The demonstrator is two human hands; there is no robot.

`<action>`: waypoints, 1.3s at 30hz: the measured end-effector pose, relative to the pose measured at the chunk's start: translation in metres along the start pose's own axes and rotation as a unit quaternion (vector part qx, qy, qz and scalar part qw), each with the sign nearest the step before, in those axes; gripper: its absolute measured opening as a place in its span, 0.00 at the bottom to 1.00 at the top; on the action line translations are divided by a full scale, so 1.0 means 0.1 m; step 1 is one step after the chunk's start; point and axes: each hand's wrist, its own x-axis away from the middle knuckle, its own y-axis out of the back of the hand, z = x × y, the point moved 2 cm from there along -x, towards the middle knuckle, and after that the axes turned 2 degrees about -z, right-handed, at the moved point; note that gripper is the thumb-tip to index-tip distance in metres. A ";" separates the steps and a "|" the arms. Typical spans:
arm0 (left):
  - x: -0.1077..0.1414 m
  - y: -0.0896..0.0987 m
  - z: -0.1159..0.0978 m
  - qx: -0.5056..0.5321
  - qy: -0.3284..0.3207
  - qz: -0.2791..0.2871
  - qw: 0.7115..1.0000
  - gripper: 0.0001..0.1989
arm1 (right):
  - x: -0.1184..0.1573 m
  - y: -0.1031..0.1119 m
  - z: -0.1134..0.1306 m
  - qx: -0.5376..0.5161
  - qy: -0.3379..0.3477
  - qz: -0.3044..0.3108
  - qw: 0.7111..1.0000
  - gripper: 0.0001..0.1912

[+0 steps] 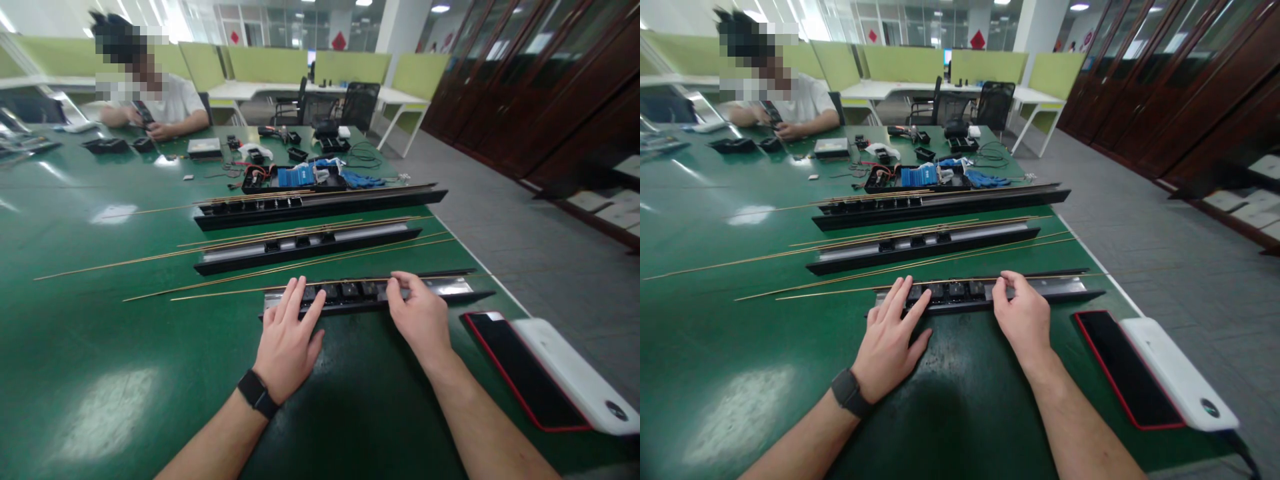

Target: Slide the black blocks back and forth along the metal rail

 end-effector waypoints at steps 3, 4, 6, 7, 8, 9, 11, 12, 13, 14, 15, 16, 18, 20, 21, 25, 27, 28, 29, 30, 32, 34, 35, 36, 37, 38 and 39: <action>0.00 0.00 0.00 0.000 0.001 0.002 1.000 0.33 | 0.00 0.01 0.01 -0.006 -0.005 0.003 1.000 0.21; 0.00 0.00 0.00 0.000 0.001 0.002 1.000 0.33 | 0.00 0.01 0.01 -0.007 -0.006 0.004 1.000 0.21; 0.00 0.01 0.00 -0.001 0.001 0.003 1.000 0.34 | 0.00 0.01 0.01 -0.008 -0.007 0.006 1.000 0.21; -0.01 0.01 0.00 -0.001 0.002 0.003 1.000 0.34 | 0.00 0.01 0.01 -0.008 -0.007 0.006 1.000 0.21; -0.01 0.01 0.00 -0.001 0.002 0.004 1.000 0.34 | 0.00 0.01 0.01 -0.008 -0.006 0.006 1.000 0.21; -0.01 0.01 0.00 0.000 0.002 0.005 1.000 0.34 | 0.00 0.01 0.01 -0.008 -0.006 0.006 1.000 0.22; 0.00 0.01 0.00 0.001 0.002 0.009 1.000 0.34 | 0.00 0.00 0.01 -0.008 -0.005 0.005 1.000 0.21; -0.01 0.01 0.00 0.002 0.002 0.009 1.000 0.34 | 0.00 0.00 0.01 -0.008 -0.005 0.005 1.000 0.21; -0.01 0.01 0.00 0.002 0.003 0.009 1.000 0.34 | 0.00 0.00 0.01 -0.009 -0.004 0.004 1.000 0.21; -0.01 0.01 0.00 0.002 0.004 0.008 1.000 0.35 | 0.00 0.00 0.01 -0.009 -0.004 0.004 1.000 0.21; -0.01 0.01 0.00 0.003 0.004 0.007 1.000 0.35 | 0.01 0.00 0.01 -0.009 -0.004 0.003 1.000 0.21; -0.01 0.01 0.00 0.003 0.004 0.007 1.000 0.34 | 0.01 0.00 0.01 -0.009 -0.003 0.001 1.000 0.21; -0.01 0.01 0.00 0.003 0.004 0.009 1.000 0.34 | 0.01 -0.01 0.00 -0.007 -0.001 -0.004 1.000 0.21; -0.01 0.01 0.00 0.000 0.003 0.009 1.000 0.34 | 0.01 -0.02 -0.02 -0.004 0.003 -0.011 1.000 0.21; 0.00 0.00 0.00 -0.002 0.003 0.009 1.000 0.34 | 0.01 -0.03 -0.02 -0.003 0.006 -0.015 1.000 0.21; 0.00 -0.01 0.00 -0.006 0.002 0.008 1.000 0.34 | 0.02 -0.06 -0.05 -0.002 0.010 -0.023 1.000 0.21; 0.00 0.00 0.00 -0.007 0.001 0.008 1.000 0.33 | 0.02 -0.06 -0.06 -0.001 0.009 -0.026 1.000 0.21; 0.00 0.00 0.00 -0.008 0.002 0.007 1.000 0.33 | 0.03 -0.06 -0.06 -0.001 0.007 -0.027 1.000 0.21; 0.00 0.01 0.00 -0.009 0.002 0.006 1.000 0.33 | 0.03 -0.06 -0.06 0.000 0.006 -0.029 1.000 0.21; 0.00 0.01 0.00 -0.010 0.002 0.006 1.000 0.33 | 0.03 -0.06 -0.06 0.000 0.006 -0.030 1.000 0.21; -0.01 0.01 -0.01 -0.010 0.003 0.005 1.000 0.33 | 0.03 -0.06 -0.06 0.002 0.005 -0.032 0.999 0.21; -0.01 0.01 -0.01 -0.008 0.002 0.006 1.000 0.33 | 0.03 -0.07 -0.06 0.002 0.003 -0.033 0.999 0.21; -0.01 0.01 -0.01 -0.007 0.002 0.006 1.000 0.34 | 0.03 -0.07 -0.07 0.002 0.004 -0.033 0.999 0.21; -0.01 0.01 -0.01 -0.006 0.002 0.007 1.000 0.34 | 0.03 -0.07 -0.07 0.002 0.006 -0.034 0.999 0.21; -0.01 0.01 -0.01 -0.004 0.002 0.008 1.000 0.34 | 0.03 -0.07 -0.07 0.002 0.010 -0.035 0.999 0.21; -0.01 0.01 -0.01 -0.003 0.003 0.010 1.000 0.34 | 0.03 -0.07 -0.07 0.001 0.015 -0.035 0.999 0.21; -0.01 0.00 0.00 -0.002 0.004 0.011 1.000 0.34 | 0.02 -0.07 -0.07 0.001 0.020 -0.036 0.999 0.21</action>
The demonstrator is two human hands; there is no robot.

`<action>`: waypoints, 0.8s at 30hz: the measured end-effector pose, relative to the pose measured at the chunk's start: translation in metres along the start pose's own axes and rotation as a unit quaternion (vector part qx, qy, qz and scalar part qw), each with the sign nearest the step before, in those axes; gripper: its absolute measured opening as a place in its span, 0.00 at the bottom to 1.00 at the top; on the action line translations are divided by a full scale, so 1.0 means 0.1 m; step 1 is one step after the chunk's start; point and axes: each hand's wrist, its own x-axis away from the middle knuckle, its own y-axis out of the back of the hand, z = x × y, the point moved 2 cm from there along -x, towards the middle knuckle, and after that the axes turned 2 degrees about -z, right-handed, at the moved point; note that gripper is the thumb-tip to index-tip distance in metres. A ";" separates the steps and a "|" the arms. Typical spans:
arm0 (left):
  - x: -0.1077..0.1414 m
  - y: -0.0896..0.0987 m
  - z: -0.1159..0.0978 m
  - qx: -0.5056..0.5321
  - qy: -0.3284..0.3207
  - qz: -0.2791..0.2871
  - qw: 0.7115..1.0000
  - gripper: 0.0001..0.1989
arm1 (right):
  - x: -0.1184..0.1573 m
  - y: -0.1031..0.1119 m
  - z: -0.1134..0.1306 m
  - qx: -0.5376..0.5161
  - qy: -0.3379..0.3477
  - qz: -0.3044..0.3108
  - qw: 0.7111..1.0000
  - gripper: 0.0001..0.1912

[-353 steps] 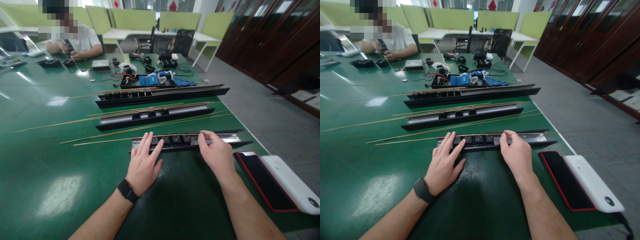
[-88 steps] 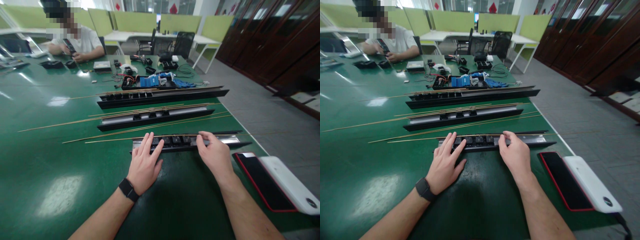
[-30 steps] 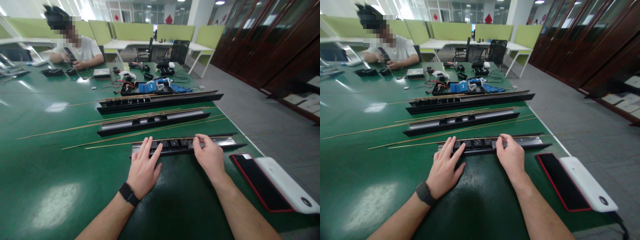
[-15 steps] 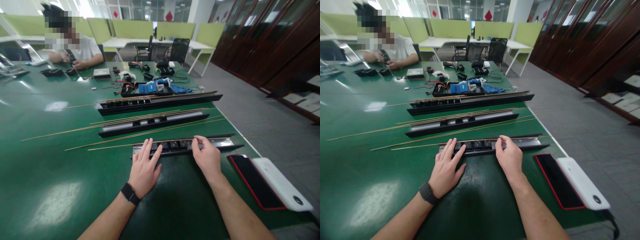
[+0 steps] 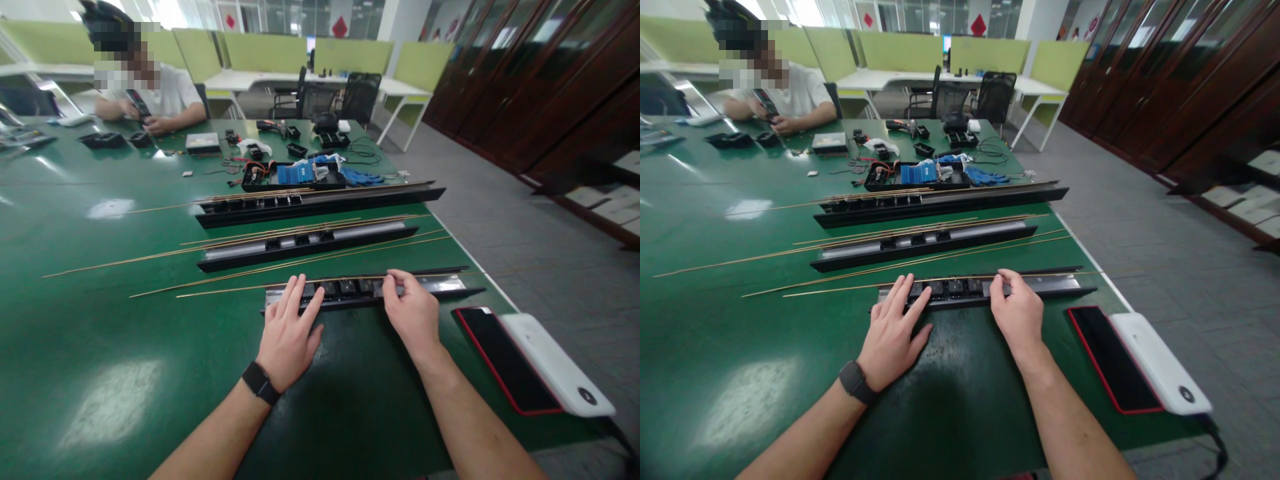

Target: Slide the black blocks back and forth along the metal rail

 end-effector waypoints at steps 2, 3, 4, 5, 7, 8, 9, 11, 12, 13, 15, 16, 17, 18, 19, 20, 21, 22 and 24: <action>0.00 0.00 0.00 0.000 -0.001 -0.001 1.000 0.34 | 0.00 0.00 0.00 0.000 0.001 0.001 1.000 0.21; 0.00 -0.01 0.01 0.000 0.000 -0.001 1.000 0.34 | -0.01 0.00 0.00 -0.001 0.001 0.002 1.000 0.21; 0.00 -0.01 0.01 0.000 -0.001 -0.002 1.000 0.34 | -0.01 0.00 0.00 -0.002 0.001 0.002 1.000 0.21; 0.00 -0.01 0.01 0.001 -0.001 -0.006 1.000 0.33 | -0.01 0.00 0.00 -0.004 0.000 0.003 1.000 0.21; 0.00 -0.02 0.02 0.004 -0.001 -0.010 1.000 0.33 | -0.01 0.00 0.00 -0.007 -0.003 0.003 1.000 0.21; 0.00 -0.02 0.02 0.004 -0.001 -0.011 1.000 0.33 | -0.01 0.00 0.00 -0.009 -0.004 0.003 1.000 0.21; -0.01 -0.02 0.02 0.004 -0.001 -0.012 1.000 0.33 | -0.01 -0.01 0.00 -0.010 -0.006 0.003 1.000 0.21; -0.01 -0.03 0.02 0.004 -0.001 -0.014 1.000 0.33 | -0.01 -0.01 0.00 -0.011 -0.007 0.003 1.000 0.21; -0.01 -0.03 0.02 0.004 -0.001 -0.015 1.000 0.33 | -0.01 -0.01 0.00 -0.012 -0.008 0.004 1.000 0.21; -0.01 -0.04 0.02 0.004 -0.002 -0.016 1.000 0.33 | -0.01 -0.01 0.00 -0.013 -0.009 0.004 1.000 0.21; -0.01 -0.04 0.02 0.005 -0.001 -0.018 1.000 0.33 | -0.01 -0.02 0.00 -0.014 -0.011 0.003 1.000 0.21; -0.01 -0.05 0.02 0.006 -0.001 -0.019 1.000 0.33 | -0.01 -0.02 0.00 -0.014 -0.011 0.003 1.000 0.21; -0.01 -0.05 0.02 0.006 0.000 -0.021 1.000 0.33 | 0.00 -0.02 0.00 -0.015 -0.012 0.002 1.000 0.21; -0.01 -0.05 0.02 0.006 0.001 -0.022 1.000 0.33 | 0.00 -0.02 0.00 -0.015 -0.012 0.002 1.000 0.21; -0.01 -0.05 0.02 0.005 0.002 -0.023 1.000 0.33 | 0.00 -0.02 -0.01 -0.016 -0.011 0.002 1.000 0.21; -0.01 -0.06 0.02 0.003 0.003 -0.024 1.000 0.33 | 0.00 -0.02 -0.01 -0.015 -0.010 0.001 1.000 0.21; 0.00 -0.06 0.02 0.001 0.004 -0.024 1.000 0.33 | 0.00 -0.02 -0.01 -0.015 -0.009 0.001 1.000 0.21; 0.00 -0.05 0.01 -0.001 0.004 -0.024 1.000 0.33 | 0.00 -0.02 -0.01 -0.014 -0.009 0.001 1.000 0.21; 0.00 -0.05 0.01 -0.005 0.003 -0.024 1.000 0.32 | 0.00 -0.03 -0.02 -0.012 -0.009 0.001 1.000 0.21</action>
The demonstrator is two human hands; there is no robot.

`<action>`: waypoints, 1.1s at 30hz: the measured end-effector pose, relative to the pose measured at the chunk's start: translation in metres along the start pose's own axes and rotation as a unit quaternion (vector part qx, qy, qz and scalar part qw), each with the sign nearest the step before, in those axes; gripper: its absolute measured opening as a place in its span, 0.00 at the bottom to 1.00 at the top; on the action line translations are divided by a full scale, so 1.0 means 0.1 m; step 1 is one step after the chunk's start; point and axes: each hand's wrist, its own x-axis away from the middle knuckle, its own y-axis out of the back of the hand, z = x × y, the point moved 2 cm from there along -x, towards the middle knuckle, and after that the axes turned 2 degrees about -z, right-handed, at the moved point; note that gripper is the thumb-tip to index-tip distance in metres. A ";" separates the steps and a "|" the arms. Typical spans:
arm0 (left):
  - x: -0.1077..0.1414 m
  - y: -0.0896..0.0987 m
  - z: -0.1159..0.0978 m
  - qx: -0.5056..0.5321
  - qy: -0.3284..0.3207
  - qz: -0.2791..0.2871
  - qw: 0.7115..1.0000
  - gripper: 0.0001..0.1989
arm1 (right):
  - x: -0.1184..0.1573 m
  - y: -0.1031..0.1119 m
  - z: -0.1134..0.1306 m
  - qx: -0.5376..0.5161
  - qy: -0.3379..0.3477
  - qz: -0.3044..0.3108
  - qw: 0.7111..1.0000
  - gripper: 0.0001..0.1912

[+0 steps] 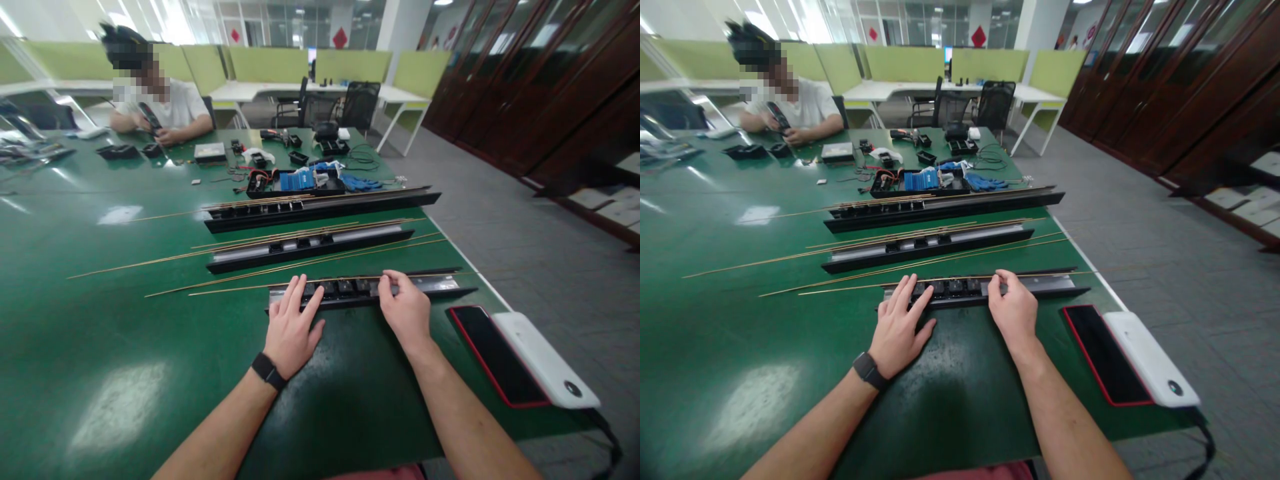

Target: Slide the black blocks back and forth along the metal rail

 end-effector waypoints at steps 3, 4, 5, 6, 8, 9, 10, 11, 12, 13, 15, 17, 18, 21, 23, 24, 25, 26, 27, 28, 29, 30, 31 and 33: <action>0.00 0.00 0.00 -0.004 -0.001 -0.002 1.000 0.32 | 0.00 0.00 -0.01 0.002 -0.002 0.002 1.000 0.21; 0.00 0.00 0.00 -0.004 -0.001 -0.003 1.000 0.32 | 0.00 0.00 -0.01 0.002 -0.002 0.002 1.000 0.21; 0.00 0.00 0.00 -0.004 0.000 -0.003 1.000 0.32 | 0.01 -0.01 -0.01 0.003 -0.002 0.002 1.000 0.21; 0.00 0.00 0.00 -0.005 0.001 -0.003 1.000 0.32 | 0.01 -0.01 -0.01 0.003 -0.002 0.002 1.000 0.21; 0.00 0.00 -0.01 -0.006 0.002 -0.005 1.000 0.32 | 0.01 -0.01 -0.01 0.004 -0.001 0.002 1.000 0.21; 0.00 0.00 -0.01 -0.008 0.002 -0.006 1.000 0.31 | 0.01 -0.01 -0.01 0.004 0.000 0.001 1.000 0.21; 0.00 -0.01 -0.01 -0.010 0.003 -0.010 1.000 0.31 | 0.01 -0.01 -0.01 0.005 0.001 0.000 1.000 0.21; 0.00 -0.01 -0.01 -0.012 0.003 -0.012 1.000 0.31 | 0.01 -0.01 0.00 0.005 0.002 -0.001 1.000 0.21; 0.00 -0.01 -0.01 -0.013 0.003 -0.015 1.000 0.31 | 0.01 -0.01 0.00 0.004 0.003 -0.002 1.000 0.21; 0.00 -0.01 -0.01 -0.013 0.003 -0.017 1.000 0.31 | 0.01 -0.01 0.00 0.004 0.003 -0.002 1.000 0.21; 0.00 -0.02 -0.01 -0.013 0.006 -0.018 1.000 0.31 | 0.01 -0.02 0.00 0.003 0.004 -0.002 1.000 0.21; 0.01 -0.03 -0.01 -0.012 0.009 -0.018 1.000 0.31 | 0.01 -0.03 0.00 0.002 0.004 0.000 1.000 0.21; 0.01 -0.03 -0.01 -0.012 0.010 -0.019 1.000 0.31 | 0.01 -0.03 0.00 0.002 0.003 0.000 1.000 0.22; 0.01 -0.05 0.00 -0.012 0.010 -0.021 1.000 0.30 | 0.01 -0.03 -0.01 0.000 0.000 0.002 1.000 0.22; 0.01 -0.05 0.00 -0.014 0.008 -0.023 1.000 0.30 | 0.01 -0.03 -0.01 -0.002 -0.002 0.001 1.000 0.22; 0.01 -0.05 0.00 -0.015 0.007 -0.025 1.000 0.30 | 0.01 -0.03 -0.01 -0.003 -0.002 0.002 1.000 0.22; 0.01 -0.05 0.00 -0.016 0.007 -0.026 1.000 0.30 | 0.01 -0.03 -0.01 -0.005 -0.003 0.004 1.000 0.22; 0.01 -0.05 0.00 -0.016 0.006 -0.027 0.999 0.31 | 0.01 -0.03 0.00 -0.005 -0.003 0.005 1.000 0.22; 0.01 -0.04 -0.01 -0.017 0.007 -0.028 0.999 0.31 | 0.01 -0.03 0.00 -0.006 -0.002 0.006 1.000 0.22; 0.01 -0.04 -0.01 -0.017 0.007 -0.028 0.999 0.31 | 0.01 -0.02 0.00 -0.007 -0.002 0.007 1.000 0.22; 0.01 -0.04 -0.01 -0.017 0.007 -0.027 0.999 0.31 | 0.01 -0.02 0.00 -0.007 -0.001 0.007 1.000 0.22; 0.01 -0.04 -0.01 -0.016 0.008 -0.027 0.999 0.31 | 0.01 -0.02 0.00 -0.007 -0.001 0.005 1.000 0.22; 0.01 -0.04 -0.01 -0.016 0.008 -0.027 0.999 0.30 | 0.01 -0.03 0.00 -0.006 0.000 0.004 1.000 0.22; 0.01 -0.04 -0.01 -0.015 0.008 -0.027 0.999 0.30 | 0.01 -0.03 0.00 -0.003 0.002 0.002 1.000 0.22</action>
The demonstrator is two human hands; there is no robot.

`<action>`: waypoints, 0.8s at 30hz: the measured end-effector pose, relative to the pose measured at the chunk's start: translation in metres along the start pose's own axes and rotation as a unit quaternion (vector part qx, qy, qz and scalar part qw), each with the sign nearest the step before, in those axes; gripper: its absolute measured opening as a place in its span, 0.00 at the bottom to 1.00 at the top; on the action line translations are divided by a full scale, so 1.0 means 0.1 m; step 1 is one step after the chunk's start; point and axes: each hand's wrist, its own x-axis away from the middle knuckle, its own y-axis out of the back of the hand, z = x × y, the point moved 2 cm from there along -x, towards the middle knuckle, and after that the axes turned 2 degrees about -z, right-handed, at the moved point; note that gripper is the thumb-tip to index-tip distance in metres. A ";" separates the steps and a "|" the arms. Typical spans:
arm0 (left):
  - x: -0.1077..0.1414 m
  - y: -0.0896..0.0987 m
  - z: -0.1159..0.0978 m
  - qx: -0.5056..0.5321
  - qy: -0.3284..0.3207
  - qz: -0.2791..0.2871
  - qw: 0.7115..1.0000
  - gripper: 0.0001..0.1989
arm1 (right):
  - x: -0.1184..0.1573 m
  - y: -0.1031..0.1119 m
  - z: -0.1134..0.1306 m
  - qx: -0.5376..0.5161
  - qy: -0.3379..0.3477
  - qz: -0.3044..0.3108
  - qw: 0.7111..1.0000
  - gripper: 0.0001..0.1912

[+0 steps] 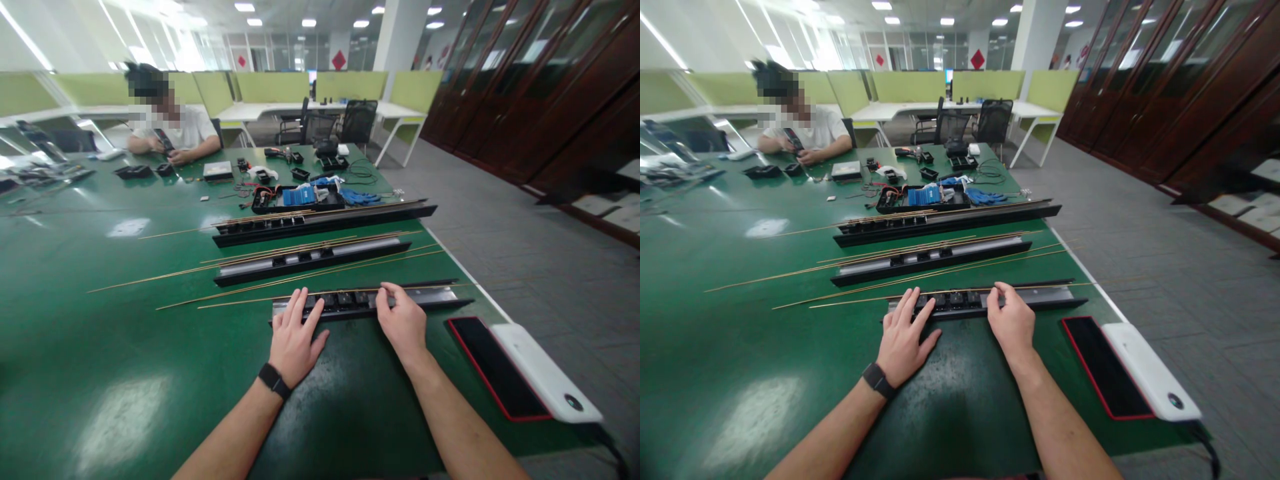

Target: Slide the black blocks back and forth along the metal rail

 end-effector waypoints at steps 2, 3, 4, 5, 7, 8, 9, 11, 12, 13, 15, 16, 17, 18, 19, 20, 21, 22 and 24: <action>0.00 0.00 0.00 0.001 0.001 0.000 1.000 0.31 | 0.00 0.00 0.00 0.003 0.002 -0.001 1.000 0.22; 0.00 0.00 0.00 0.001 0.001 0.000 1.000 0.31 | 0.00 0.00 0.00 0.004 0.002 -0.002 1.000 0.22; 0.00 0.00 0.00 0.002 0.001 0.001 1.000 0.31 | 0.00 0.00 0.00 0.005 0.002 -0.002 1.000 0.22; 0.00 0.00 0.00 0.002 0.001 0.002 1.000 0.31 | 0.00 0.00 0.00 0.004 0.002 -0.002 1.000 0.22; 0.00 0.00 0.00 0.003 0.001 0.003 1.000 0.31 | 0.00 0.00 0.00 0.003 0.002 -0.002 1.000 0.22; 0.00 0.00 0.00 0.003 0.001 0.003 1.000 0.31 | 0.00 0.00 0.00 0.003 0.002 -0.002 1.000 0.22; 0.00 0.00 0.00 0.003 0.002 0.003 1.000 0.31 | 0.00 0.01 0.00 0.002 0.001 0.000 1.000 0.22; 0.00 0.01 0.00 0.003 0.002 0.005 1.000 0.30 | 0.00 0.01 0.01 0.001 -0.001 0.002 1.000 0.22; 0.00 0.01 0.00 0.003 0.002 0.006 1.000 0.30 | 0.00 0.01 0.00 0.000 -0.002 0.003 1.000 0.22; 0.00 0.01 0.00 0.002 0.002 0.007 1.000 0.30 | 0.00 0.01 0.00 0.000 -0.002 0.004 1.000 0.22; 0.00 0.01 0.00 0.001 0.003 0.008 1.000 0.31 | 0.00 0.01 0.00 0.000 -0.002 0.004 1.000 0.22; 0.00 0.01 0.00 0.002 0.004 0.008 1.000 0.31 | 0.00 0.01 -0.01 0.001 -0.001 0.004 1.000 0.22; 0.00 0.01 0.00 0.002 0.004 0.009 1.000 0.31 | 0.00 0.01 -0.01 0.001 0.000 0.004 1.000 0.22; 0.00 0.01 0.00 0.002 0.004 0.010 1.000 0.31 | 0.00 0.01 -0.01 0.001 0.002 0.005 1.000 0.22; 0.00 0.01 0.01 0.002 0.004 0.010 1.000 0.31 | 0.00 0.01 -0.01 0.000 0.005 0.005 1.000 0.22; 0.00 0.01 0.01 0.002 0.004 0.009 1.000 0.31 | 0.00 0.01 -0.01 0.000 0.006 0.006 1.000 0.22; 0.00 0.01 0.01 0.001 0.004 0.008 1.000 0.31 | 0.00 0.02 0.00 0.000 0.007 0.006 1.000 0.22; 0.00 0.01 0.01 0.000 0.004 0.008 1.000 0.31 | 0.00 0.02 0.00 -0.001 0.008 0.007 1.000 0.22; 0.00 0.01 0.01 0.000 0.003 0.008 1.000 0.31 | 0.01 0.03 0.00 -0.001 0.006 0.009 1.000 0.22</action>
